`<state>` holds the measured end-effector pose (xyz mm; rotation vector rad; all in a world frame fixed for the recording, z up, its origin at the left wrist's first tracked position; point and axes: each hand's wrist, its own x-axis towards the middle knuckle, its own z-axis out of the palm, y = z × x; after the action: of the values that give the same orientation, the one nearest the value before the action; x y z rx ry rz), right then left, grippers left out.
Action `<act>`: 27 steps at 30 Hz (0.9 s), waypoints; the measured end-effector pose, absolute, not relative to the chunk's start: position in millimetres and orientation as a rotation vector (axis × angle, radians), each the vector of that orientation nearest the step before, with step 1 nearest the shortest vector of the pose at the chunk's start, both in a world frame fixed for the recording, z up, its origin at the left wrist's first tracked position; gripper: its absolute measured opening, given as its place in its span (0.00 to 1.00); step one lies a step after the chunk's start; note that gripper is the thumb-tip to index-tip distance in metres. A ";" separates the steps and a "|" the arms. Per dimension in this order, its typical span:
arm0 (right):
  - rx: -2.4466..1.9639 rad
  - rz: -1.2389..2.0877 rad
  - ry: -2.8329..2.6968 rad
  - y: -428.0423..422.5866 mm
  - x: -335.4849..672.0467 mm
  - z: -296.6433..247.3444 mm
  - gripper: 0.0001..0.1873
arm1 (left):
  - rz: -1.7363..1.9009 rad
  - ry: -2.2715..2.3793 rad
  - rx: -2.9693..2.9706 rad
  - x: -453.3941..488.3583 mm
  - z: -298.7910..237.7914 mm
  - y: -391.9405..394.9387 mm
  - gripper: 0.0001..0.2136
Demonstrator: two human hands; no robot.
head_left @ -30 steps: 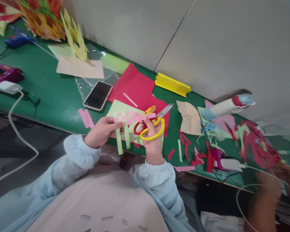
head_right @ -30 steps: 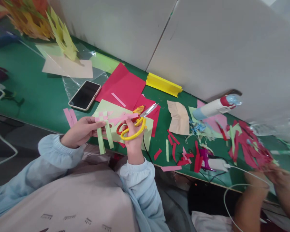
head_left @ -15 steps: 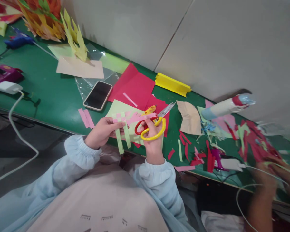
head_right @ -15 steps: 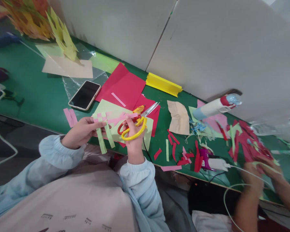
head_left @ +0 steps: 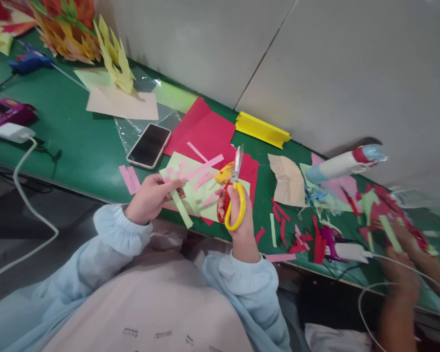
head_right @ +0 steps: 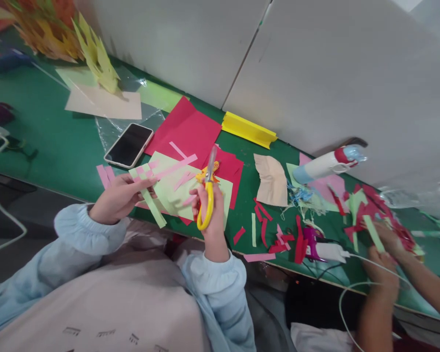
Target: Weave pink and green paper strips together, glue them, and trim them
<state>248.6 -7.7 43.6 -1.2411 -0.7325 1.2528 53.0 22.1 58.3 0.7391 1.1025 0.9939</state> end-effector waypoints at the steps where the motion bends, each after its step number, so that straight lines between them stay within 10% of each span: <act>1: -1.266 1.279 -0.771 -11.5 251.6 39.4 0.23 | 1.006 1.088 0.729 52.1 60.4 22.7 0.13; 27: -1.246 1.453 -1.158 -68.2 231.1 36.4 0.24 | 0.989 0.981 0.533 74.2 75.3 4.6 0.11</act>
<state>231.1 -68.2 36.4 -1.2464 -1.1583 1.4530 74.2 4.6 75.3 0.5334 0.9814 0.9890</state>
